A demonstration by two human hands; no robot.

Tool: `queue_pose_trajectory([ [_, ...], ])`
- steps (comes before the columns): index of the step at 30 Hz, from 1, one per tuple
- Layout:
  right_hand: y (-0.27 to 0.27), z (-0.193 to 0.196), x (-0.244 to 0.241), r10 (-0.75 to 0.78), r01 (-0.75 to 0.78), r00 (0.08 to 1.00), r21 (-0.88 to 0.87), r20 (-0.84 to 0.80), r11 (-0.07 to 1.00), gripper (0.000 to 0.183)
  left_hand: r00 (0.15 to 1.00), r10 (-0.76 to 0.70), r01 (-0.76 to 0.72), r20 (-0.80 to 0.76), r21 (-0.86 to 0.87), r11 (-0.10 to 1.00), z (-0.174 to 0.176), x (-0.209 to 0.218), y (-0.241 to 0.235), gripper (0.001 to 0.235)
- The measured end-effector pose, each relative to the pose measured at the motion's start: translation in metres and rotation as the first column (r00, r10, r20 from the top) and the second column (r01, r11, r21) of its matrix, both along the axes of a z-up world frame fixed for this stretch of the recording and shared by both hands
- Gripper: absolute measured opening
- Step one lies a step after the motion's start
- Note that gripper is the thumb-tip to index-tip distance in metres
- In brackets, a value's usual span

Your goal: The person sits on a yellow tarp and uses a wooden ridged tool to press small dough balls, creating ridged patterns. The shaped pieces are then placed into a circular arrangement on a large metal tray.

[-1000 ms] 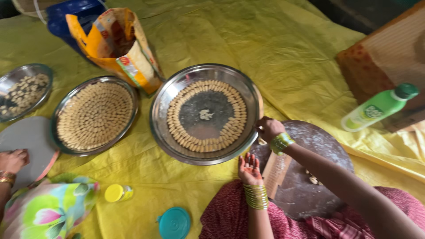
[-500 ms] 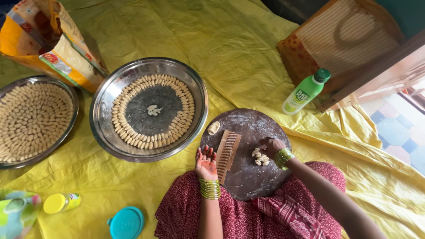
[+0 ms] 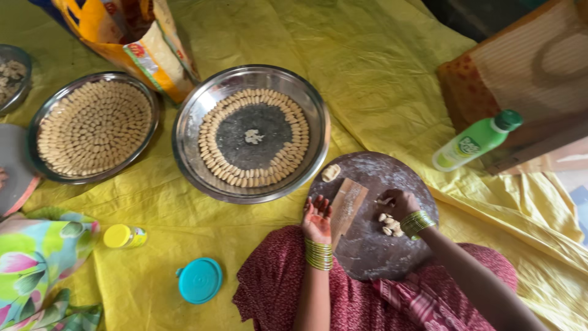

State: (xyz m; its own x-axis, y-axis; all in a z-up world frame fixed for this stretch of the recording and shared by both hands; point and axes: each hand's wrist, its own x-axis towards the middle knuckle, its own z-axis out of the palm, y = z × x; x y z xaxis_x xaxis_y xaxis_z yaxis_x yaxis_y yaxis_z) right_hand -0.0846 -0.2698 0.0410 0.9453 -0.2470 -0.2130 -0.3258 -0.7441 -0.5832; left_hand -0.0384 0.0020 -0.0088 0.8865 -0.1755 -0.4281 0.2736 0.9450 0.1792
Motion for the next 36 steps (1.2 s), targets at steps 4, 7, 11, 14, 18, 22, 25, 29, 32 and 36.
queue_pose_trajectory([
  [4,0.029,0.031,0.055,-0.294,0.319,0.930,0.881,-0.219,0.350,0.021,0.994,0.014,-0.004,-0.113,0.086,0.996,-0.004,0.009,-0.002,0.023],
  [7,0.064,0.054,0.108,-0.259,0.233,0.953,0.930,-0.160,0.285,0.027,0.975,-0.074,0.123,-0.212,0.230,0.965,-0.017,0.011,-0.006,0.025],
  [11,0.131,0.057,0.178,0.080,-0.124,0.991,0.523,0.105,0.843,0.028,0.951,-0.148,0.218,-0.271,0.249,0.944,-0.038,0.011,-0.013,0.027],
  [14,0.171,0.048,0.219,0.308,-0.309,0.951,0.044,0.029,0.950,0.031,0.952,-0.166,0.213,-0.258,0.169,0.962,-0.050,0.016,-0.016,0.029],
  [18,0.211,0.038,0.260,0.628,-0.570,0.736,-0.271,0.252,0.776,0.032,0.954,-0.138,0.176,-0.268,0.121,0.977,-0.054,0.024,-0.015,0.030],
  [22,0.236,0.030,0.279,0.679,-0.617,0.728,-0.344,0.090,0.708,0.029,0.951,-0.146,0.176,-0.271,0.088,0.980,-0.044,0.025,-0.014,0.031],
  [25,0.248,0.030,0.286,0.722,-0.663,0.691,-0.405,-0.010,0.629,0.030,0.947,-0.137,0.166,-0.291,0.077,0.983,-0.030,0.027,-0.012,0.030],
  [29,0.258,0.032,0.290,0.757,-0.705,0.636,-0.512,-0.150,0.491,0.031,0.949,-0.127,0.152,-0.290,0.066,0.986,-0.010,0.028,-0.006,0.029],
  [32,0.262,0.034,0.289,0.722,-0.700,0.655,-0.539,-0.224,0.468,0.028,0.947,-0.117,0.148,-0.299,0.082,0.986,0.001,0.028,-0.003,0.029],
  [36,0.263,0.037,0.289,0.685,-0.694,0.677,-0.542,-0.269,0.474,0.023,0.946,-0.116,0.154,-0.303,0.104,0.983,0.007,0.028,0.000,0.028],
])
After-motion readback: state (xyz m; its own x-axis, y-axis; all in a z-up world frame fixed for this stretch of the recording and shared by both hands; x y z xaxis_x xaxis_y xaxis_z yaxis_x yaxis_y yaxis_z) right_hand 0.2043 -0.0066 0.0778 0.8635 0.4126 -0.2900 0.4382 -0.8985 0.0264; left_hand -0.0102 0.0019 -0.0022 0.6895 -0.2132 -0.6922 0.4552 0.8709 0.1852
